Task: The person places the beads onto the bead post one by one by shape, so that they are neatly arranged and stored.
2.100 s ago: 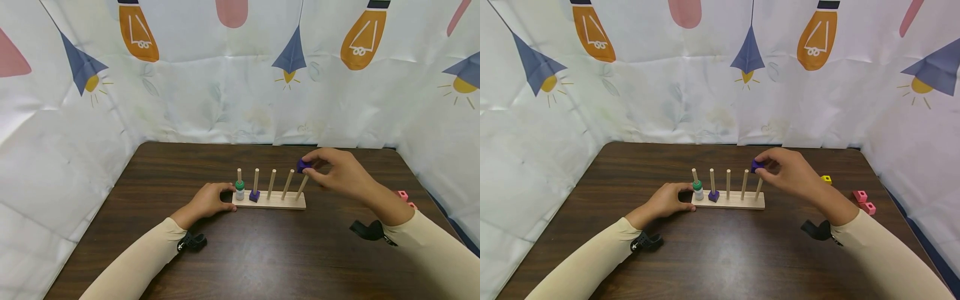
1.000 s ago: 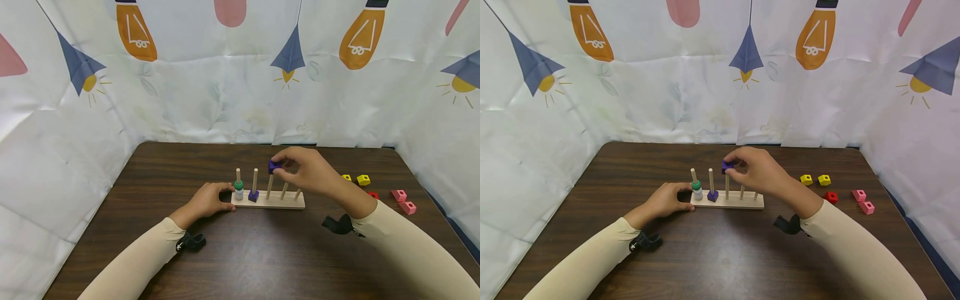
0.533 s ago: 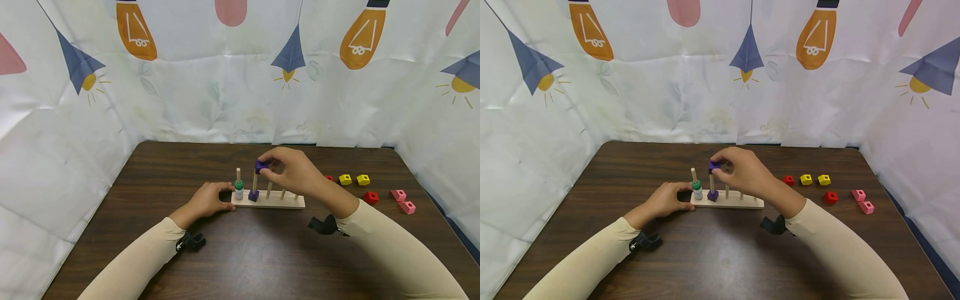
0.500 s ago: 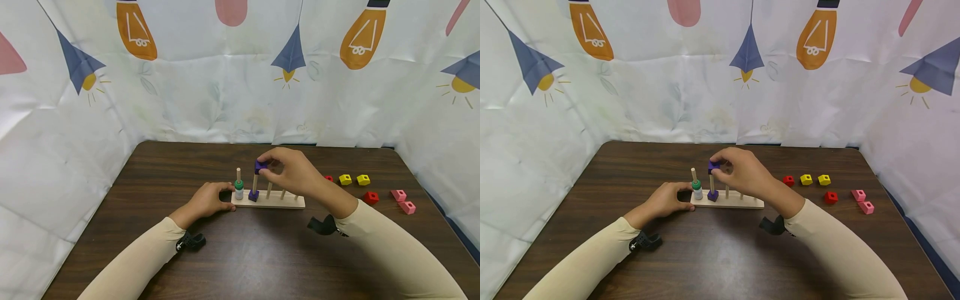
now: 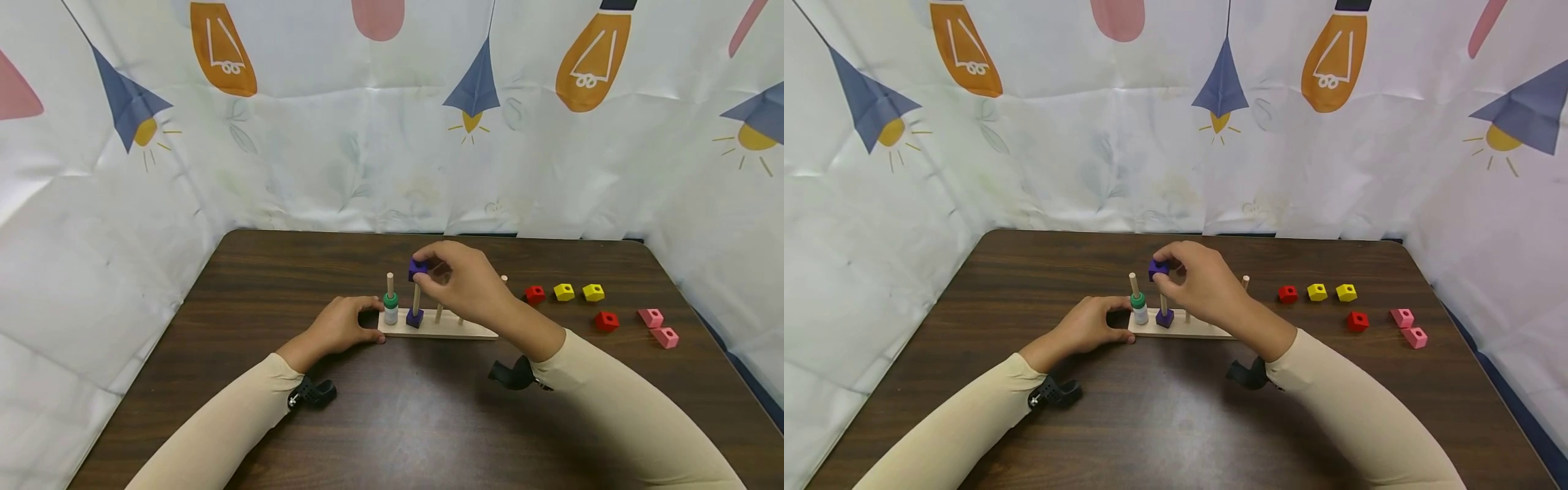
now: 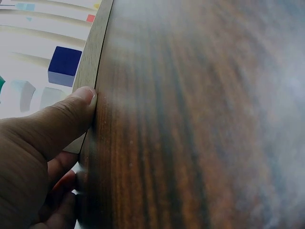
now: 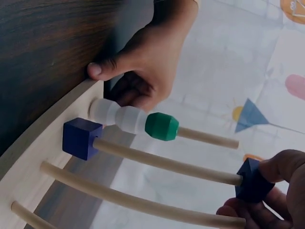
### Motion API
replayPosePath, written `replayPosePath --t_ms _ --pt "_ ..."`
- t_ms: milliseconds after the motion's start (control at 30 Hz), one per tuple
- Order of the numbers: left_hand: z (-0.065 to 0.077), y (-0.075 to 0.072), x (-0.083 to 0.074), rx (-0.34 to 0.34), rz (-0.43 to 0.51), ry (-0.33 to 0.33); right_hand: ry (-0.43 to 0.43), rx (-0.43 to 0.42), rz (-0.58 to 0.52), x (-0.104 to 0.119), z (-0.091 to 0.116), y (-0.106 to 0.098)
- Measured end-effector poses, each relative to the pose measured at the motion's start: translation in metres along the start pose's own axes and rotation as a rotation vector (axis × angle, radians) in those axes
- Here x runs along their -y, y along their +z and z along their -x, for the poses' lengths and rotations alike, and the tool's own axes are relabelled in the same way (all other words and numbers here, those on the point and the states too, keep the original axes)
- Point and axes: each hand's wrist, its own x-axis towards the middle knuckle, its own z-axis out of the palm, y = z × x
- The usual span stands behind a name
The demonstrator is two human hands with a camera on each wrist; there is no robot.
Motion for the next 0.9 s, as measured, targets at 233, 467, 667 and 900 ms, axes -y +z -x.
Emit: replayPosePath --t_ms 233,467,667,900 --pt "0.001 -0.001 -0.001 -0.004 0.006 0.004 0.043 0.016 0.041 0.0 0.003 0.006" --pt "0.001 -0.001 -0.003 0.004 0.004 -0.004 0.1 -0.057 0.06 0.001 0.011 0.02" --pt "0.0 0.001 -0.002 0.006 0.0 -0.011 0.135 -0.123 0.007 -0.008 0.018 0.036" --pt "0.0 0.0 -0.002 0.0 -0.007 -0.005 0.16 -0.147 -0.093 -0.02 0.022 0.048"
